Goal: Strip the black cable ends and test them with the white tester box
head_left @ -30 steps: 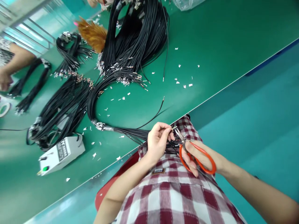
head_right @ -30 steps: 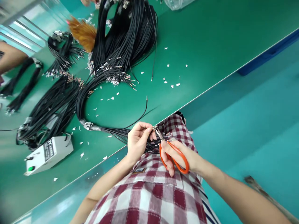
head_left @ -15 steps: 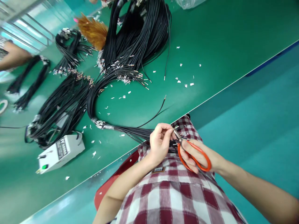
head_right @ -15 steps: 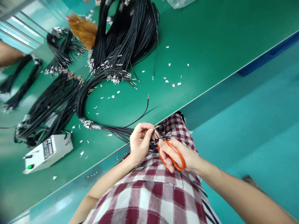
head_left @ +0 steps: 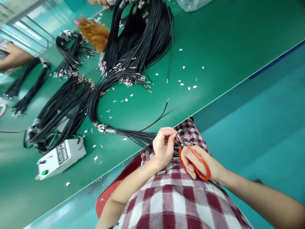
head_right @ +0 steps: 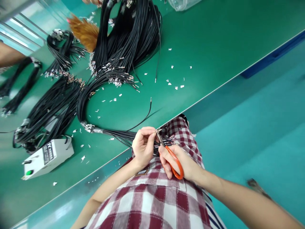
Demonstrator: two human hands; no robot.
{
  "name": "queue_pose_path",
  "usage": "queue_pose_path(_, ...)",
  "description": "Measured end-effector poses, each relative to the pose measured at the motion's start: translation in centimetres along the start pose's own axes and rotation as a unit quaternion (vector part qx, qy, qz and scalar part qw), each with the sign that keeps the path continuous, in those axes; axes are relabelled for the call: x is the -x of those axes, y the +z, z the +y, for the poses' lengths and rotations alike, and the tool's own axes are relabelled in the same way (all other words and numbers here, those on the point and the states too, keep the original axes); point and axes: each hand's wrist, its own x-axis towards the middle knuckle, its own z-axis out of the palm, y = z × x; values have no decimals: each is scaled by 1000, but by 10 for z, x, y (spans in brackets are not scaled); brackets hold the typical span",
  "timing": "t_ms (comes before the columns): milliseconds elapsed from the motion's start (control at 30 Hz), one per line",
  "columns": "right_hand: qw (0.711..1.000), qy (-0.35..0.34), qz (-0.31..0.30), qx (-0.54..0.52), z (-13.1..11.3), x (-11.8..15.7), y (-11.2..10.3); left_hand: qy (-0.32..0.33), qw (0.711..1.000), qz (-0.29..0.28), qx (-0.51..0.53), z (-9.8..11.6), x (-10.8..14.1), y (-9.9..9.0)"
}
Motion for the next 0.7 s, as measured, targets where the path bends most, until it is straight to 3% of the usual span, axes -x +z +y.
queue_pose_path(200, 1000, -20, 17, -14, 7, -3, 0, -38, 996, -23, -73, -4, 5, -4)
queue_pose_path(433, 999, -35, 7, -30, 18, -10, -1, -101, 994, -28, -31, -5, 7, -2)
queue_pose_path(633, 987, -128, -23, -96, 23, -1, -17, -211, 973, -10, 90, 0, 0, 2)
queue_pose_path(700, 980, -165, -1, -109, 21, 4, -27, -197, 977, -56, 59, 3, -2, 0)
